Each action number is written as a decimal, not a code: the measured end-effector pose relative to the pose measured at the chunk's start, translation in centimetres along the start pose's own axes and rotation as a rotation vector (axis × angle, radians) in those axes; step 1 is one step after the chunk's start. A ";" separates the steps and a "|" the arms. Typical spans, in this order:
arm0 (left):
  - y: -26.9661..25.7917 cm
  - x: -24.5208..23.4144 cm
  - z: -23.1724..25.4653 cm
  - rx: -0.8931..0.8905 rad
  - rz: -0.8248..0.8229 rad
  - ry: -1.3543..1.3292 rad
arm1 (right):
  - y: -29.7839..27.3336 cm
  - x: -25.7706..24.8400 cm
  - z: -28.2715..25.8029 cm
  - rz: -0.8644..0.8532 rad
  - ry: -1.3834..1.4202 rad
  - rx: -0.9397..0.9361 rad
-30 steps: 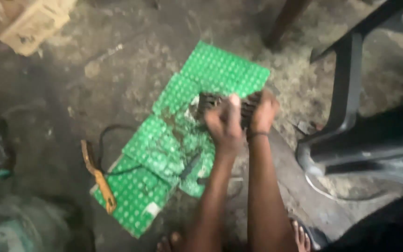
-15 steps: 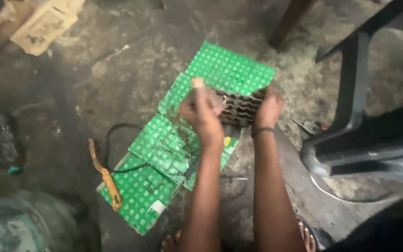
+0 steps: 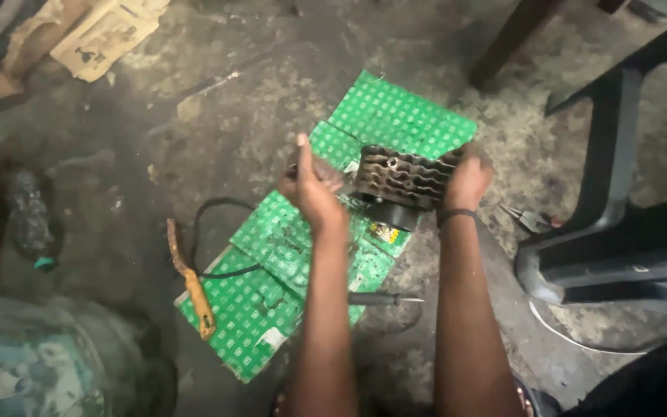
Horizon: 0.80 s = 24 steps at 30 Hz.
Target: Cleaning and repairing a motorcycle engine cylinder block by scraping the gasket surface and inspecting the part.
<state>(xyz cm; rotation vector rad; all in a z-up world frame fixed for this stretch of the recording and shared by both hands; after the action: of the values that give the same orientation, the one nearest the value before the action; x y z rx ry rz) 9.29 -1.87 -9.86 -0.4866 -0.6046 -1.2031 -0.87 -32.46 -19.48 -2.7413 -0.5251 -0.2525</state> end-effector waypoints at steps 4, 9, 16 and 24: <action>3.7 -4.0 1.7 -0.010 0.182 0.030 | 1.2 -0.2 0.0 -0.001 -0.072 -0.222; 2.9 -4.1 1.8 -0.034 0.195 -0.103 | -2.8 1.2 -1.7 -0.009 0.047 0.111; -1.6 -1.5 -2.3 -0.144 0.096 -0.189 | -1.1 1.6 -2.2 -0.030 0.043 0.017; 3.7 -0.5 3.4 -0.035 0.002 -0.509 | 0.2 2.6 -1.8 -0.005 0.038 0.272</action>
<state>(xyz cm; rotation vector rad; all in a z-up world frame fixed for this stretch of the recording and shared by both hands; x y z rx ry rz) 12.07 1.76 -7.79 -0.8337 -1.0153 -1.0906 1.39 -32.46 -17.23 -2.4670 -0.5152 -0.2165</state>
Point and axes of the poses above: each hand's wrist, its own y-axis towards the middle knuckle, its own x-axis out of the palm, z = x × y, the point moved 8 cm from there along y, towards the middle knuckle, and after that the axes turned 6 degrees about x, right-handed, at the moved point
